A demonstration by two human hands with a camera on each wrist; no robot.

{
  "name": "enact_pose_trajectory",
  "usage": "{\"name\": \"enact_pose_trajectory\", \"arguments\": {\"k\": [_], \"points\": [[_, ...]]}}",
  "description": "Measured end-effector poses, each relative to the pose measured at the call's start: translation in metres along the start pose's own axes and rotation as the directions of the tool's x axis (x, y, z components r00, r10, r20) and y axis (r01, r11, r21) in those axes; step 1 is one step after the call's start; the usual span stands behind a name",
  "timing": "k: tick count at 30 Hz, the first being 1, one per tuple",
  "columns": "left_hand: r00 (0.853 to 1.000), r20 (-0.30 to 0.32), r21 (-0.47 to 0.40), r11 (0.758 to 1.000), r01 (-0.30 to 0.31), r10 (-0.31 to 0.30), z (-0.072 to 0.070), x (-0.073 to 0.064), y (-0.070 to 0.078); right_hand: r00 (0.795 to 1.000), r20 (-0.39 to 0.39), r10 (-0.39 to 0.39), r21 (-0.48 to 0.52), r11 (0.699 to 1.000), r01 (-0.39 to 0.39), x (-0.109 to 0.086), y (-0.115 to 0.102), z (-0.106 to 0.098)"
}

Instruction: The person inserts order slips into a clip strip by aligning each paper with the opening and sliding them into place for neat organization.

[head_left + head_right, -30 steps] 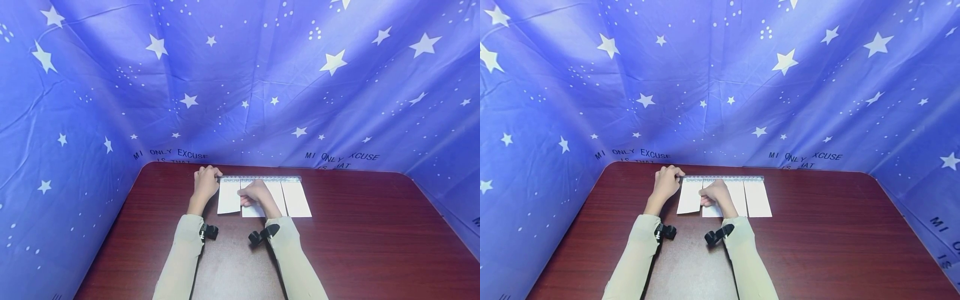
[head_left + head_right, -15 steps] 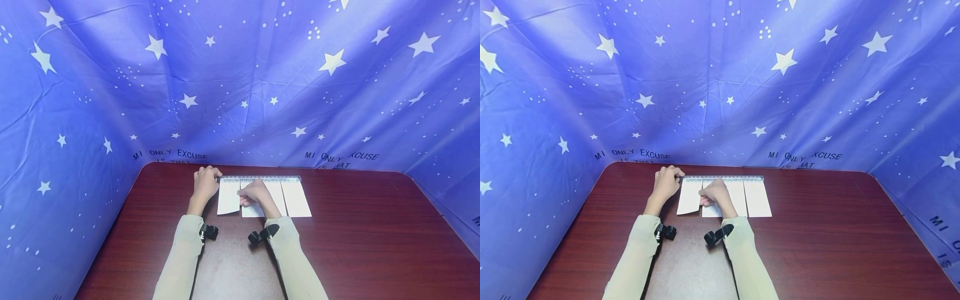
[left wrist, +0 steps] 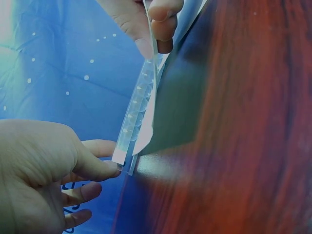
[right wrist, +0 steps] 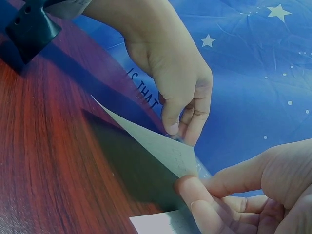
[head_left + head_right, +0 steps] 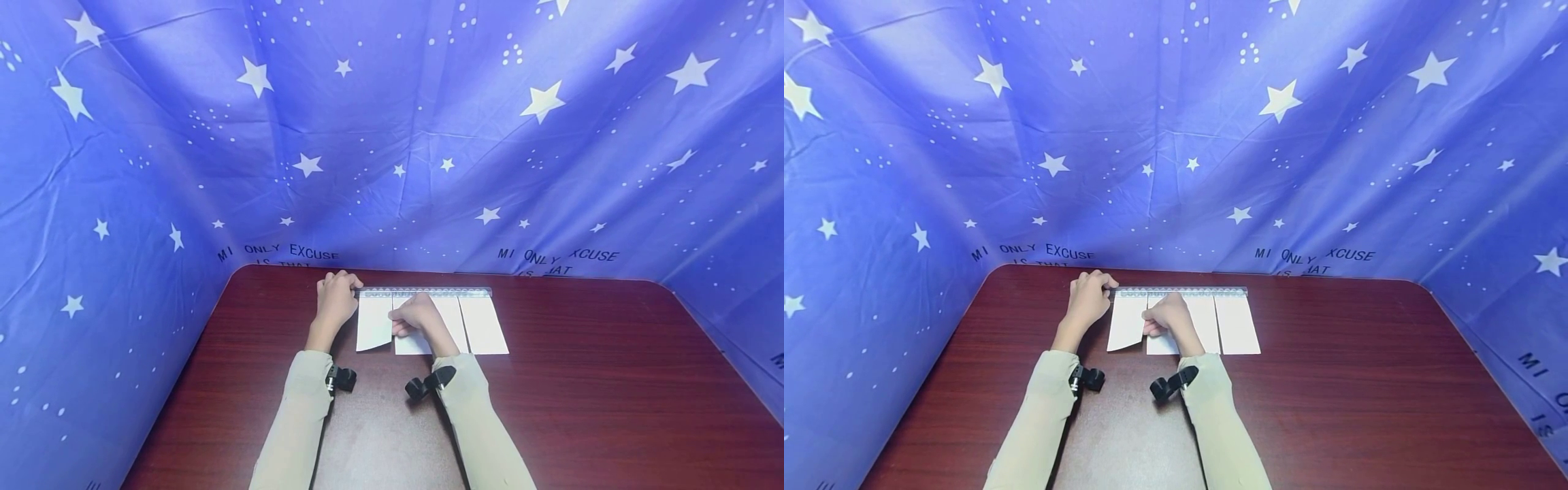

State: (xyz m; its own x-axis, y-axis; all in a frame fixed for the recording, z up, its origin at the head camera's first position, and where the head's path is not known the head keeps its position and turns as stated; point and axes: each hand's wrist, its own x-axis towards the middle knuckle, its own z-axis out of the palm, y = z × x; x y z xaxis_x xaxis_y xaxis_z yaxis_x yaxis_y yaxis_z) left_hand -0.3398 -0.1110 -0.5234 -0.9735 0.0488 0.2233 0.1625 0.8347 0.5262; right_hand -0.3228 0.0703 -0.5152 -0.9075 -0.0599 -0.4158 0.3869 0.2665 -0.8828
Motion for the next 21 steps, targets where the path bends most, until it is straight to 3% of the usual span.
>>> {"name": "enact_pose_trajectory", "arguments": {"k": [21], "points": [[1.000,0.006,0.007,1.000,0.006,-0.006,-0.0022,-0.0012,0.0022,1.000,0.005,0.001,0.020,1.000,-0.001,-0.0022,-0.0007,-0.0010]]}}
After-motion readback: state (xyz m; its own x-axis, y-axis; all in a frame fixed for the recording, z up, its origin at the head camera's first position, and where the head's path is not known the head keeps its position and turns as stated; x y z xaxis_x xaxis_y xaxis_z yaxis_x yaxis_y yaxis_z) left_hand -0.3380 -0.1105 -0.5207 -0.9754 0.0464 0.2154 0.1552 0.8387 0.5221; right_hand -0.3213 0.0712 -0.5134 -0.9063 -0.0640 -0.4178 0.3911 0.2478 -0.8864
